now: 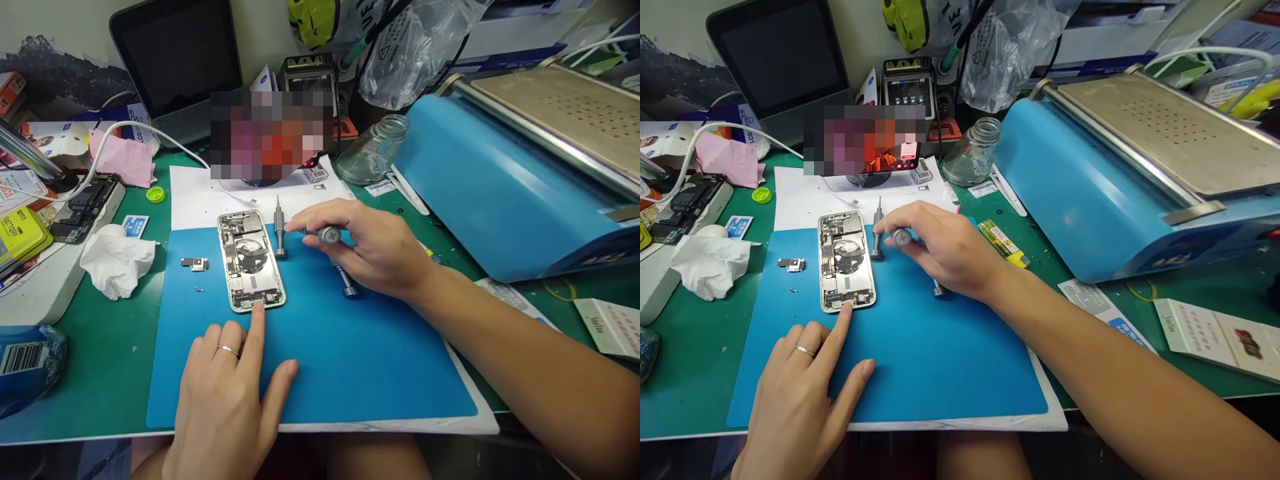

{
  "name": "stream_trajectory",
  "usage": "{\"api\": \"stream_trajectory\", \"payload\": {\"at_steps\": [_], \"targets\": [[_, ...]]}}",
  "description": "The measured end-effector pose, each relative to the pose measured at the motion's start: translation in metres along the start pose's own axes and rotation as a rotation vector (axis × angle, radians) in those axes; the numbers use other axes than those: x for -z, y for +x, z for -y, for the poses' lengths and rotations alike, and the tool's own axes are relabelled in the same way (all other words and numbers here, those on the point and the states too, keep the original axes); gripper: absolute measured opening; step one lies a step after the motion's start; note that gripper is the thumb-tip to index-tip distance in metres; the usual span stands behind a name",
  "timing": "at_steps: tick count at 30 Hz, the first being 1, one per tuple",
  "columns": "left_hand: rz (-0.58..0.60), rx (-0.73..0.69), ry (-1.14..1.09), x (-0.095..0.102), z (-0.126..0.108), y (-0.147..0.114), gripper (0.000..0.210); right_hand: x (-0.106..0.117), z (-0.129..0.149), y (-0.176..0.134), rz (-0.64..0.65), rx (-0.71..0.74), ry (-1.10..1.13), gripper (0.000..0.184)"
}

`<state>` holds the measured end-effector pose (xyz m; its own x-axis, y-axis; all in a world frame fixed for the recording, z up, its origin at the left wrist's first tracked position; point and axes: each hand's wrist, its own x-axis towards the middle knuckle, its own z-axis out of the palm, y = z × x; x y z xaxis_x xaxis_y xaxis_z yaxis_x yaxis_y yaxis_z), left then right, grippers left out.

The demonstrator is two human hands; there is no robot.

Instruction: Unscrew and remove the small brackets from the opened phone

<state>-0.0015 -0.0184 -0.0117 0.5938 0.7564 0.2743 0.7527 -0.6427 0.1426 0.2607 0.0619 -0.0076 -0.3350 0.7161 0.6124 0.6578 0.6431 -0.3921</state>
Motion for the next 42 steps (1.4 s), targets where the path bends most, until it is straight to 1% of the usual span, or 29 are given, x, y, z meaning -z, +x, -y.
{"api": "stream_trajectory", "payload": {"at_steps": [3,6,8,12,17,19,23,25,27,29,33,35,38,40,42], "targets": [[0.03,0.012,-0.009,0.002,-0.002,0.0,0.054,0.0,0.005,-0.004,-0.096,-0.062,-0.01,0.018],[0.05,0.017,-0.012,0.004,-0.004,0.001,0.053,-0.002,0.009,-0.009,-0.186,-0.131,0.041,0.03],[0.055,0.018,-0.008,0.004,-0.004,0.002,0.054,-0.004,0.009,-0.011,-0.207,-0.146,0.074,0.035],[0.067,0.018,-0.004,0.004,-0.005,0.003,0.058,-0.006,0.008,-0.013,-0.209,-0.177,0.077,0.034],[0.068,0.021,0.007,0.004,-0.006,0.004,0.06,-0.008,0.005,-0.011,-0.169,-0.153,0.083,0.055],[0.065,0.019,0.009,0.004,-0.006,0.004,0.059,-0.009,0.003,-0.01,-0.173,-0.104,0.098,0.06],[0.045,0.005,0.012,0.003,-0.003,0.003,0.058,-0.006,-0.001,-0.009,-0.263,0.021,0.114,0.062],[0.028,0.002,0.009,0.003,-0.002,0.003,0.057,-0.003,-0.001,-0.007,-0.257,0.034,0.034,0.052],[0.017,-0.001,0.006,0.002,-0.002,0.003,0.056,0.001,-0.002,-0.005,-0.193,0.04,-0.046,0.034],[0.015,-0.003,0.003,0.002,-0.002,0.003,0.056,0.003,-0.004,-0.002,-0.065,0.044,-0.089,0.023],[0.024,-0.001,-0.014,0.002,-0.003,0.003,0.058,0.004,-0.013,0.0,0.231,0.045,-0.157,0.03],[0.032,0.003,-0.024,0.002,-0.003,0.002,0.059,0.004,-0.014,0.0,0.325,0.038,-0.164,0.03],[0.038,0.01,-0.033,0.003,-0.004,0.002,0.059,0.005,-0.009,0.0,0.377,0.001,-0.149,0.031],[0.039,0.014,-0.038,0.003,-0.005,0.002,0.059,0.004,-0.005,0.0,0.378,-0.016,-0.155,0.036],[0.042,0.018,-0.041,0.002,-0.005,0.002,0.059,0.003,-0.001,-0.001,0.367,0.008,-0.177,0.038]]}}
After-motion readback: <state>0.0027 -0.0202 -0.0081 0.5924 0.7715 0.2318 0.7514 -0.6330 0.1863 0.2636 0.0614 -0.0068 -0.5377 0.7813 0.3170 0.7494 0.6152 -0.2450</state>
